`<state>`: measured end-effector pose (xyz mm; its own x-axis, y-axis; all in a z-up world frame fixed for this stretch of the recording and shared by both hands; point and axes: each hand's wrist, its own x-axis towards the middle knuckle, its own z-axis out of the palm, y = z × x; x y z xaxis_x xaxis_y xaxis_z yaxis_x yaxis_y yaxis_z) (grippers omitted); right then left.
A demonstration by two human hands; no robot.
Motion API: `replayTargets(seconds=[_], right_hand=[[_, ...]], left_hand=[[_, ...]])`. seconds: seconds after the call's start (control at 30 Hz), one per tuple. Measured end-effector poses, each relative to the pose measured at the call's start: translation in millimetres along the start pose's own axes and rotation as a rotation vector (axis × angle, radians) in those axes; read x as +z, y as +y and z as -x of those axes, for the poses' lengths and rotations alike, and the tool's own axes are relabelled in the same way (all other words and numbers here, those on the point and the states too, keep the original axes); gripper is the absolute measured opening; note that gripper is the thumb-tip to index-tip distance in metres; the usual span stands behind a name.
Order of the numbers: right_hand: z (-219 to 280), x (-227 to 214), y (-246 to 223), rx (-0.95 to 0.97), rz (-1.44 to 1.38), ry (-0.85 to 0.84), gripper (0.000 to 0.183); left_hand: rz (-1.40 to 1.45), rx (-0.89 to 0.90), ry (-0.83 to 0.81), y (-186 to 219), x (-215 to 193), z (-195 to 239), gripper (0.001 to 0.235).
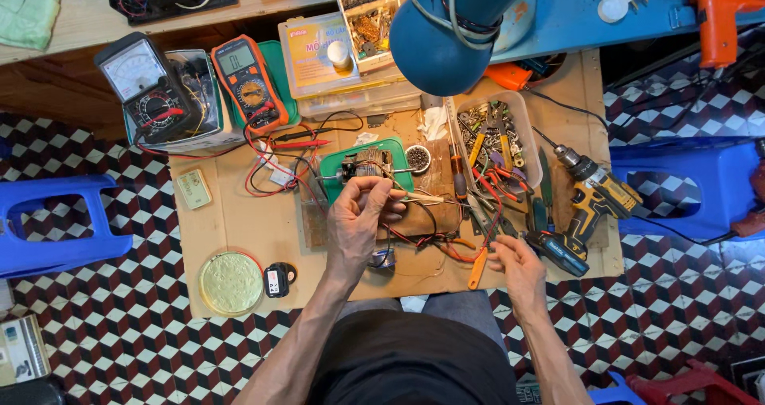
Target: The person works on a small motor or electromechanical device on a cluttered workbench, using pliers and a multimeter to strip, twist, and test wires. They handle a small black component and connect multimeter probes to the device, then place the component into a plastic bag.
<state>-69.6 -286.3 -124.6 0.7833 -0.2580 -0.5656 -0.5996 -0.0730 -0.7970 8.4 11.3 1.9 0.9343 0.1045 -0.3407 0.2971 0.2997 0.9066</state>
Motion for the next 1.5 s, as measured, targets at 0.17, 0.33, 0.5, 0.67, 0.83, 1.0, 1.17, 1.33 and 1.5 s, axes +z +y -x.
replayTargets(seconds=[0.17,0.33,0.5,0.67,0.83,1.0,1.17,1.33,1.5], right_hand=[[8,1,54,0.195,0.108,0.091,0.035],[0,5,91,0.216,0.328,0.151,0.034],[-14,12,116,0.234,0.169,0.126,0.037],[-17,12,124,0.263,0.332,0.155,0.039],[-17,12,125,0.267,0.359,0.180,0.037],[-13,10,127,0.283,0.377,0.185,0.037],[-14,9,120,0.286,0.339,0.190,0.038],[-2,18,97,0.240,0.508,0.203,0.032],[10,36,64,-0.246,0.553,0.229,0.039]], left_hand=[[-0.077,-0.044,-0.006,-7,-8,18,0.023],[-0.029,-0.051,0.003,-23,-15,27,0.022],[-0.011,-0.043,0.020,-30,-22,27,0.022],[-0.002,-0.045,-0.002,-28,-22,24,0.022],[-0.017,-0.052,-0.016,-25,-21,21,0.022],[-0.026,-0.050,-0.016,-21,-22,19,0.022],[-0.056,-0.043,-0.018,-18,-24,17,0.023],[-0.007,-0.008,-0.021,-23,-33,12,0.023],[-0.012,0.021,-0.019,-24,-41,6,0.023]])
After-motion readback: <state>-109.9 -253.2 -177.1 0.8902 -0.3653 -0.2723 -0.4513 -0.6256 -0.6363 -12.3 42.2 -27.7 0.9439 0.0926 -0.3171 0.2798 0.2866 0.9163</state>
